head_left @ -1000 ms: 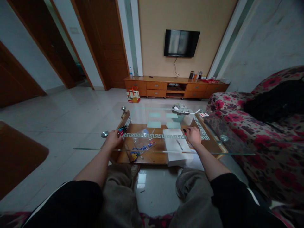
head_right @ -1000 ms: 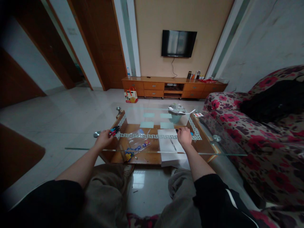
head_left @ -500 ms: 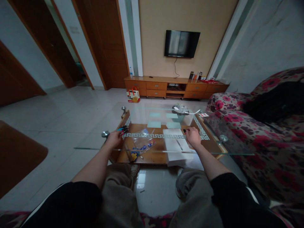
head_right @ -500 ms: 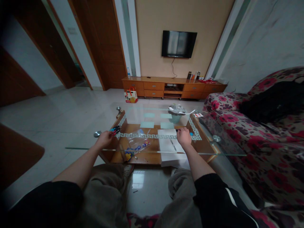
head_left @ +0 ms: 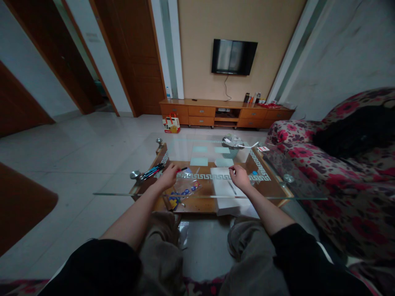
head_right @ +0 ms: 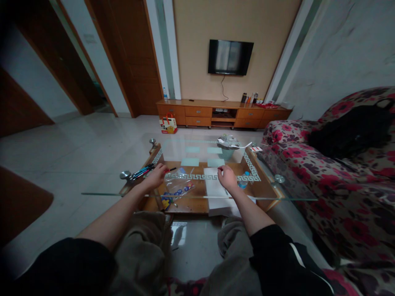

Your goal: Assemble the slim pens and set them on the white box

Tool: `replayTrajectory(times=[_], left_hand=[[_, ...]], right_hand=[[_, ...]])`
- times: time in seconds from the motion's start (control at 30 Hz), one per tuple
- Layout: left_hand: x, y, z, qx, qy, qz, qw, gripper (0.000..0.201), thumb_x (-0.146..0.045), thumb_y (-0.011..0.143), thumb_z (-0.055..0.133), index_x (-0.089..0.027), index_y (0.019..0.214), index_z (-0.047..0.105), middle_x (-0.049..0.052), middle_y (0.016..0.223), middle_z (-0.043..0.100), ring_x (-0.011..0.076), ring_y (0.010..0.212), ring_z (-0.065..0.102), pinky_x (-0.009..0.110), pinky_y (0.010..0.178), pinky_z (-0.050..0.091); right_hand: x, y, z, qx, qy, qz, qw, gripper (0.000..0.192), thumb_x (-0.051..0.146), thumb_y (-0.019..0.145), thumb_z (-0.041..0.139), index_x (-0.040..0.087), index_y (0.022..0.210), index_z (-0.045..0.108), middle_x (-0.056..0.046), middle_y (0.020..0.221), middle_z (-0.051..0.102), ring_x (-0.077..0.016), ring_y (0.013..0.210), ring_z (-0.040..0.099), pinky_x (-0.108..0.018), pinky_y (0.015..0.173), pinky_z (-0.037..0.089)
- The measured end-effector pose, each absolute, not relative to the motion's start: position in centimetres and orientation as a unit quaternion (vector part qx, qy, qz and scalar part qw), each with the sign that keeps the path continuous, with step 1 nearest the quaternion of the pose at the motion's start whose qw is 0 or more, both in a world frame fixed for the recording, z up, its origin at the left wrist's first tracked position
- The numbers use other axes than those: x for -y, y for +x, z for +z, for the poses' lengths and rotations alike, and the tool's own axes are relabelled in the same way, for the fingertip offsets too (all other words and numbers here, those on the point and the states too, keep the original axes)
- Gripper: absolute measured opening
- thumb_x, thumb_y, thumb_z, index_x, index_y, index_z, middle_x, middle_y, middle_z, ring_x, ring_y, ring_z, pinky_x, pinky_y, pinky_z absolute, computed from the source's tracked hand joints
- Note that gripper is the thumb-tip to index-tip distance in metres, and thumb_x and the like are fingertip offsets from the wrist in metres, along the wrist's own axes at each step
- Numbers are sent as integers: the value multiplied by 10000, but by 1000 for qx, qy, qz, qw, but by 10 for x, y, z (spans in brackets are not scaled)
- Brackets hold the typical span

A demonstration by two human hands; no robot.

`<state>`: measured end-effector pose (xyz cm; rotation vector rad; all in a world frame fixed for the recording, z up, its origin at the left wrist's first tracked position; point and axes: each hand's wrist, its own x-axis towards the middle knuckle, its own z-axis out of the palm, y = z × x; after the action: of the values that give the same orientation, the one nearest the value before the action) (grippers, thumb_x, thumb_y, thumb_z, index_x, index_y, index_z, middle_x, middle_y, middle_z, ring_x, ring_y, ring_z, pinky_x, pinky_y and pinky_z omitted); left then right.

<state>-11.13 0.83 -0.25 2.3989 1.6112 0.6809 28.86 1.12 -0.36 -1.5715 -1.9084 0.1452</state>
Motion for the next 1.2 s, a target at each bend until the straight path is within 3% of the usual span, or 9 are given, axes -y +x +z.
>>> replayTrajectory(times=[0.2,0.33,0.43,0.6,0.8,1.2], left_hand=[[-7,-59,12,-437,857,251,104,188,-260,916,520,-192,1040,643,78,1015,585,206,948,583,332,873,480],[1,-36,24,-414,872,237,109,191,-294,950,505,-218,1023,665,63,1002,612,185,902,598,299,824,477],[10,-24,32,-396,881,235,109,209,-306,976,477,-240,1060,657,43,1007,618,172,889,601,284,804,475],[20,-16,35,-382,889,232,96,231,-320,986,474,-257,1132,642,41,1026,618,172,910,610,281,799,478],[20,-15,33,-373,893,231,97,244,-356,960,537,-253,1172,600,42,1079,628,181,951,621,281,820,481],[21,-14,29,-388,898,206,26,188,-360,983,502,-244,1047,634,26,977,633,164,860,615,249,716,428]], right_hand=[[-3,261,-5,727,-542,232,352,264,384,903,542,191,893,722,-50,880,724,-194,804,637,-291,749,480],[7,249,4,666,-524,418,328,368,472,919,511,160,952,706,-56,875,715,-137,643,595,-238,586,447],[13,245,14,644,-513,485,295,426,508,932,485,139,975,694,-67,862,705,-110,598,559,-209,518,385],[14,241,17,628,-500,521,290,535,610,932,445,136,850,681,-52,731,667,-99,549,513,-209,480,320],[10,234,11,624,-489,533,296,577,671,878,507,144,682,637,-22,578,597,-101,524,503,-225,508,336],[19,230,15,610,-492,548,291,535,653,853,592,136,743,675,-46,652,655,-92,549,518,-201,481,318]])
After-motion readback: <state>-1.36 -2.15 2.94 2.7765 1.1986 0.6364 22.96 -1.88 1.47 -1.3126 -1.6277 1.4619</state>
